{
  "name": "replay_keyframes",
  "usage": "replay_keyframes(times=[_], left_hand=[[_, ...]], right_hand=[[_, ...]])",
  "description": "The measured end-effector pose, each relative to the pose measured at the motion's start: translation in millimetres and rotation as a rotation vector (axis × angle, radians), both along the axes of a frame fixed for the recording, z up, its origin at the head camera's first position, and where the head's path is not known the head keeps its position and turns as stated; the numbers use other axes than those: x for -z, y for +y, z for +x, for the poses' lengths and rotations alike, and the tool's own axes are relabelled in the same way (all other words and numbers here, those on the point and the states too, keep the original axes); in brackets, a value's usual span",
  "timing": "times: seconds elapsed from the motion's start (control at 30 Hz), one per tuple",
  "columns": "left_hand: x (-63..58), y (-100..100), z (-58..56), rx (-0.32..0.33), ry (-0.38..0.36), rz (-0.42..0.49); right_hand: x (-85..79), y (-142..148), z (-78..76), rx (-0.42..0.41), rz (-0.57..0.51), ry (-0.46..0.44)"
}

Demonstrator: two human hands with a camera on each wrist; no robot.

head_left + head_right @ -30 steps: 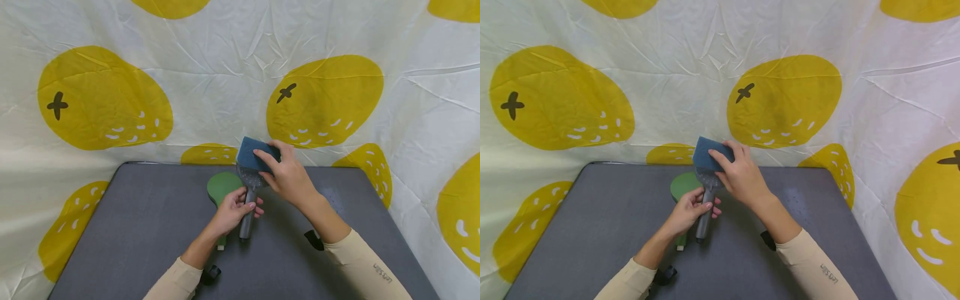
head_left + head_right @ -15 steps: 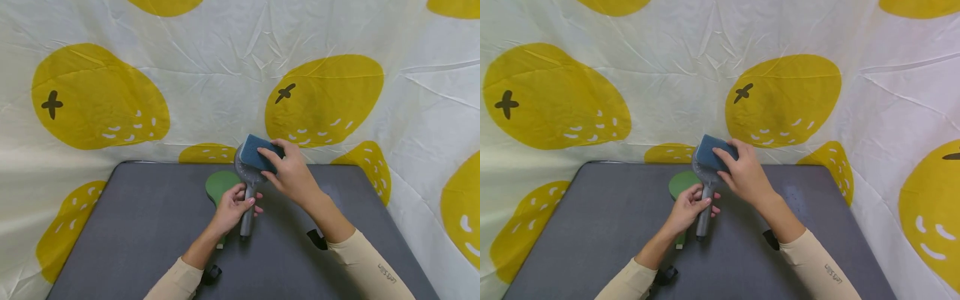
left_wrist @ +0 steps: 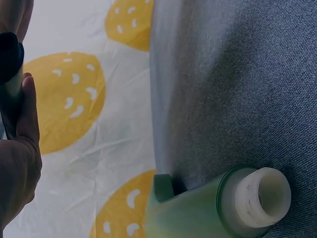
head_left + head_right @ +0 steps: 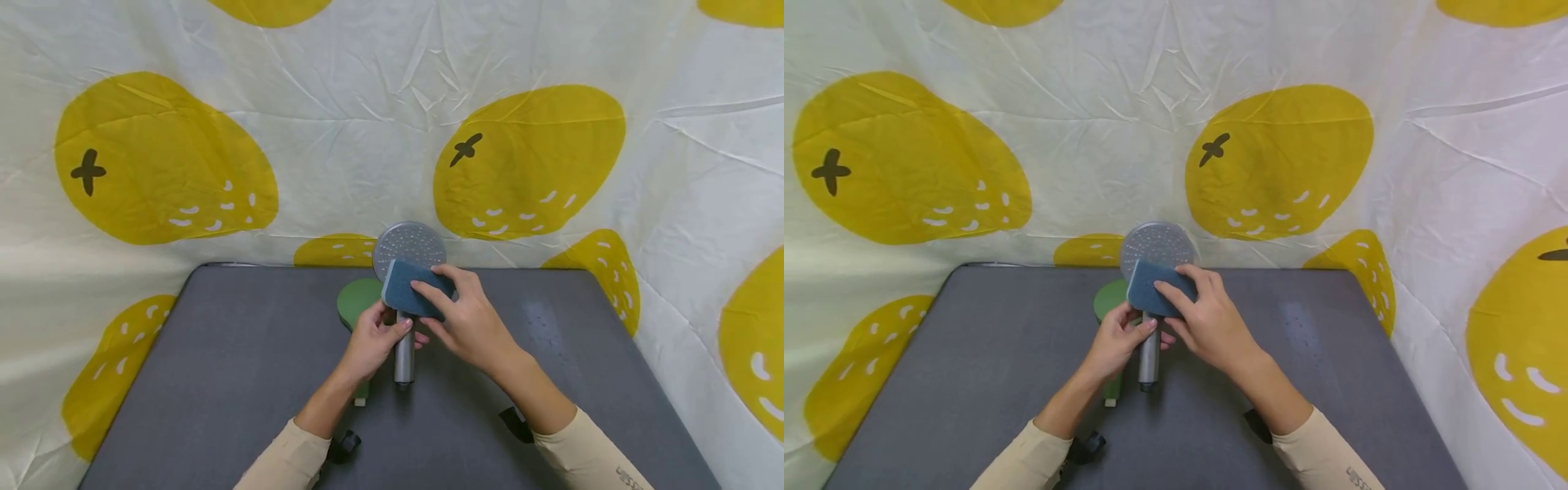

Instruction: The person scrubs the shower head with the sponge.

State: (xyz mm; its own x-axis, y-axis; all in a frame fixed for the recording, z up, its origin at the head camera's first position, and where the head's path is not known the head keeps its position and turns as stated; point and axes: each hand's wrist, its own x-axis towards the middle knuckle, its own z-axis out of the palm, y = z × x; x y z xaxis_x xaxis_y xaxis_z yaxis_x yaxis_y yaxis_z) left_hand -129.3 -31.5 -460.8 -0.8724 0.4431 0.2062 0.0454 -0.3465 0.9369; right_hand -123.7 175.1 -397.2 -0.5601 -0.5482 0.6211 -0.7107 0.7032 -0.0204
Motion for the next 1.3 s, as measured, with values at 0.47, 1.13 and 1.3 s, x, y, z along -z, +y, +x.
replay_keyframes(times=[0.47,1.13,1.3], left_hand=[[1.3,-1.8,2.2,0.004,0.031,-0.060],[5.9,-3.0,-1.2,-0.024,0.050,-0.071],[6.5,-0.8,-2.6,-0.031,0.034,-0.025]], right_hand=[[-18.4,27.4,-21.7,0.068,-0.103,0.048],[-13.3,28.2,-22.4,0.061,-0.202,-0.012],[4.8,19.5,-11.6,0.030,-0.162,0.023]])
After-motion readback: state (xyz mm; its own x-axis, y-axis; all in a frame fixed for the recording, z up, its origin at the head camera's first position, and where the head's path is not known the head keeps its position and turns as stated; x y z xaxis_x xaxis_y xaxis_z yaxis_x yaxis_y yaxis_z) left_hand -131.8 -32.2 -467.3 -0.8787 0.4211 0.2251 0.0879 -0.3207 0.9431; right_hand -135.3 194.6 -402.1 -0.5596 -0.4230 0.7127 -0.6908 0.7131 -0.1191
